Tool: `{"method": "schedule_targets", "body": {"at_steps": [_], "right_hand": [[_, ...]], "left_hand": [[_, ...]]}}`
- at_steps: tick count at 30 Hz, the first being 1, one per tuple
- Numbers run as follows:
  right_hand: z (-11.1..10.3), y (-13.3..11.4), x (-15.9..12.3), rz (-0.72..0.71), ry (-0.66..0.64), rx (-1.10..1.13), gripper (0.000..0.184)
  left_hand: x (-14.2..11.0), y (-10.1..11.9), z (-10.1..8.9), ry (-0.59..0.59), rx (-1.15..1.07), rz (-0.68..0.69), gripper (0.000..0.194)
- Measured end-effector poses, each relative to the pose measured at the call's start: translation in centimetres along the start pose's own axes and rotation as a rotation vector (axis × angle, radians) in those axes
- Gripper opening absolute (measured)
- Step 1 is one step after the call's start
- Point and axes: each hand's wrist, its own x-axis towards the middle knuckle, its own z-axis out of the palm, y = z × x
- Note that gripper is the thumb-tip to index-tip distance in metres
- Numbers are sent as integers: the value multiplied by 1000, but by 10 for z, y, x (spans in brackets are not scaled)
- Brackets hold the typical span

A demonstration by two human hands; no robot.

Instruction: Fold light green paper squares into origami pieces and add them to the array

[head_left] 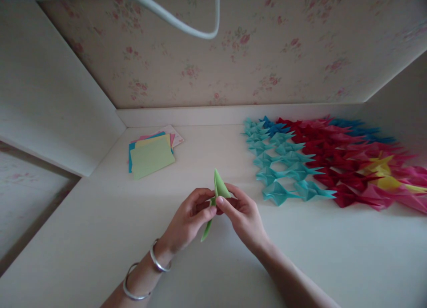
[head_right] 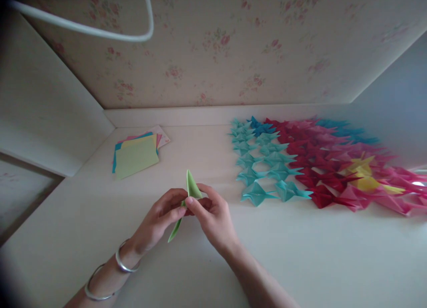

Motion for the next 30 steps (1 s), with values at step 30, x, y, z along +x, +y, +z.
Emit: {"method": "schedule_targets", "body": {"at_steps": [30], "right_hand": [[-1, -2, -4, -69, 9, -201, 35]], "left_hand": [[-3, 1, 2, -23, 22, 27, 24]]}}
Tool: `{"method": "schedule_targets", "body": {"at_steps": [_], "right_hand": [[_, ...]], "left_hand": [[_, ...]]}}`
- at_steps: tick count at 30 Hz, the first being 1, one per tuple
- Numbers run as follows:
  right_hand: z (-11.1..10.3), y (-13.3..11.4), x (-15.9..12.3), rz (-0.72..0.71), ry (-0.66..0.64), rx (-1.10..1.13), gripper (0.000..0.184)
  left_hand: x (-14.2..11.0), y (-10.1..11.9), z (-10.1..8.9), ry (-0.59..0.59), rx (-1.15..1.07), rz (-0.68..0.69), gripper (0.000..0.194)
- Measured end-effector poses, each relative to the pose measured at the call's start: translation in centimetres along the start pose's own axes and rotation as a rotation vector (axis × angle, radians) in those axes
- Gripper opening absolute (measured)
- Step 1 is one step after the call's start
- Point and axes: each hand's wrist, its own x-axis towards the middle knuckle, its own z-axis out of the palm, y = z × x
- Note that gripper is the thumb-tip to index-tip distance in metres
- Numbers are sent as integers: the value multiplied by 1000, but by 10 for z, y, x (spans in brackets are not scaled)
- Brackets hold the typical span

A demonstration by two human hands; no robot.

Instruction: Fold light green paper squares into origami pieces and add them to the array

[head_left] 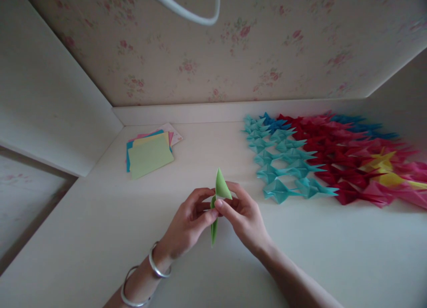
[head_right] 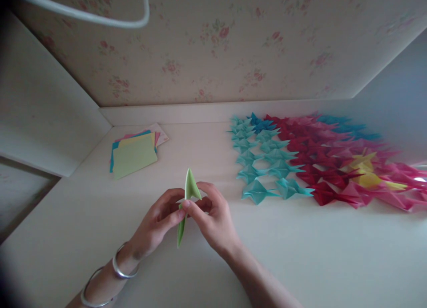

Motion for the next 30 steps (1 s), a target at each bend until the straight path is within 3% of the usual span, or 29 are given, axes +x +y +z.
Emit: {"method": "schedule_targets", "body": {"at_steps": [11, 17, 30], "right_hand": [[0, 1, 0, 17, 1, 56, 37], [0, 1, 0, 0, -2, 34, 35], [-3, -2, -2, -36, -19, 39, 27]], "left_hand": [[0, 2, -1, 59, 60, 31, 23], [0, -1, 0, 21, 8, 12, 23], [-1, 0, -3, 54, 40, 35, 26]]}}
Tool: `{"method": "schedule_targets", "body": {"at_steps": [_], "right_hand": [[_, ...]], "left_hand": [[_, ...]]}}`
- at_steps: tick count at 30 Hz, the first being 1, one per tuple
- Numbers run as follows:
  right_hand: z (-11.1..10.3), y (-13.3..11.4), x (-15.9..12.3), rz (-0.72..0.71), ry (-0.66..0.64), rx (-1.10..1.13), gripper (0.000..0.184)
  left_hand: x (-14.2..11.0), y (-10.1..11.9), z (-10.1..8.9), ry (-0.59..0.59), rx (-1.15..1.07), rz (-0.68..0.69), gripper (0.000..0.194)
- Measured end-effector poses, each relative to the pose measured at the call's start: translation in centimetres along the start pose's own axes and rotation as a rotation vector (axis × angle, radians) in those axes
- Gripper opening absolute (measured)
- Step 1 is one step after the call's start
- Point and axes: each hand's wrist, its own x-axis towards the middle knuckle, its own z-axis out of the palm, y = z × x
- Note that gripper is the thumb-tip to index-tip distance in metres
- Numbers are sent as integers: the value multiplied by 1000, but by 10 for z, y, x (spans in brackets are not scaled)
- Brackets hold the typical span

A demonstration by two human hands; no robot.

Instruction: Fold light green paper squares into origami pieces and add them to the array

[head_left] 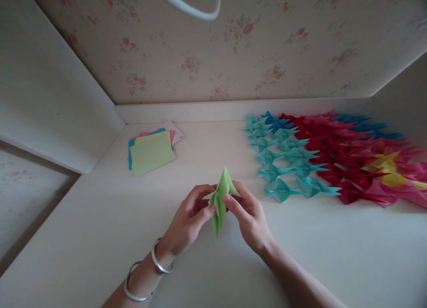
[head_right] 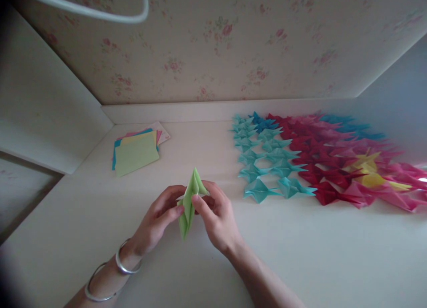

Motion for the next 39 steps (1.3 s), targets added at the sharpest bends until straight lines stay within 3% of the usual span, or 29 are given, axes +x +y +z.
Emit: {"method": "schedule_targets", "body": {"at_steps": [5, 8, 11, 17, 22, 26, 32, 39], "right_hand": [[-3, 9, 0, -104, 156, -254, 18], [-2, 10, 3, -58, 207, -315, 14], [0, 7, 6, 6, 198, -264, 22], [1, 7, 4, 18, 185, -311, 36], [3, 8, 1, -172, 205, -504, 3], [1, 8, 0, -400, 144, -526, 21], [-5, 13, 2, -529, 41, -503, 38], [-11, 6, 0, -562, -58, -642, 30]], "left_hand": [[-1, -2, 1, 67, 83, -12, 33], [0, -6, 1, 39, 139, -3, 41], [2, -9, 0, 44, 96, 19, 44], [5, -7, -3, 192, 191, 23, 22], [8, -6, -6, 291, 67, -164, 28], [8, -6, -7, 250, -62, -295, 28], [8, -3, -7, 231, -265, -373, 28], [8, -2, -10, 154, -277, -396, 24]]}}
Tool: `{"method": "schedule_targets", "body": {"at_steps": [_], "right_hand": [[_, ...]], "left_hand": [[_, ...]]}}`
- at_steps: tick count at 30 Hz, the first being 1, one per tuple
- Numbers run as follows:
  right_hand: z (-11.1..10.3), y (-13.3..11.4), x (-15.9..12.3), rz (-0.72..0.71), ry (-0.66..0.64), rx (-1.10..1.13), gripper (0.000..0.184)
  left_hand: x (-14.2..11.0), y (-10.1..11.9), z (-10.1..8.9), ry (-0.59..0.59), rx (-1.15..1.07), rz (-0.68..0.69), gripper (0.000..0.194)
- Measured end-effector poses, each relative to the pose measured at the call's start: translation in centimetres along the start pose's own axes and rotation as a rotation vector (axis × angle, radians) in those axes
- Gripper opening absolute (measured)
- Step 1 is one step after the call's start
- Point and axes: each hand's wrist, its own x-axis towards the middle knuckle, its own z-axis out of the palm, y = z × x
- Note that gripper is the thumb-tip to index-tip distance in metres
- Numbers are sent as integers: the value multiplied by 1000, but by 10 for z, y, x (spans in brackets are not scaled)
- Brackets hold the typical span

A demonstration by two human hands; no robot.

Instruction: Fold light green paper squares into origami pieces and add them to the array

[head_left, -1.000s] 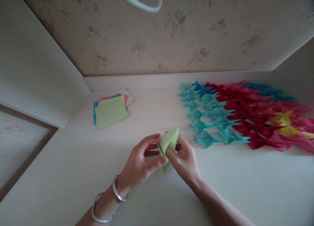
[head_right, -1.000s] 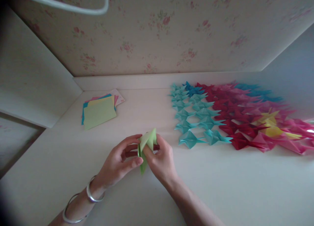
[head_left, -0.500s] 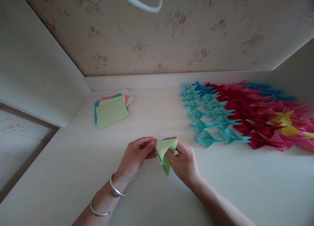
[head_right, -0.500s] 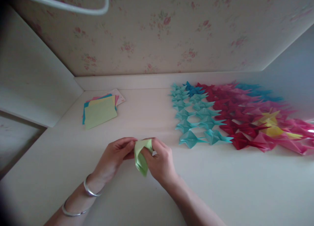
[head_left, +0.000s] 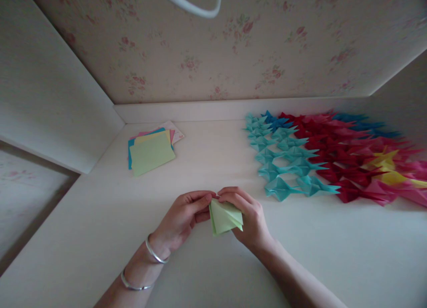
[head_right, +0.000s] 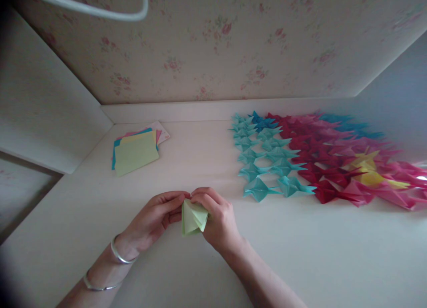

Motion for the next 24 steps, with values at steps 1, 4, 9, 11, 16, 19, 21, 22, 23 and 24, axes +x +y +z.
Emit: {"method": "schedule_targets", "body": {"at_steps": [1, 4, 9, 11, 16, 19, 21, 22, 23, 24], "right_hand": [[0, 0, -1, -10, -10, -27, 28], [1, 0, -3, -34, -30, -56, 25], [3, 1, 0, -46, -41, 76, 33], [3, 1, 2, -17, -29, 150, 36], [4, 2, 3, 56, -12, 185, 50], [5, 4, 1, 22, 3, 111, 54], [6, 4, 1, 7, 1, 82, 56], [6, 4, 1, 10, -5, 81, 57], [5, 3, 1, 19, -14, 86, 57], [5, 2, 0, 36, -21, 93, 56]], "left_hand": [[0, 0, 0, 10, 6, -2, 23], [0, -1, 1, 41, 41, 6, 23], [1, -1, -1, 93, 62, 28, 23], [3, 0, -4, 136, 102, 61, 24], [3, 1, -4, 249, 209, 198, 26], [2, 1, -1, 195, 218, 172, 39], [1, 0, 0, 168, 219, 162, 43], [1, 0, 0, 167, 218, 169, 43], [1, 0, 0, 172, 214, 178, 43], [1, 0, -1, 179, 210, 187, 42]]}}
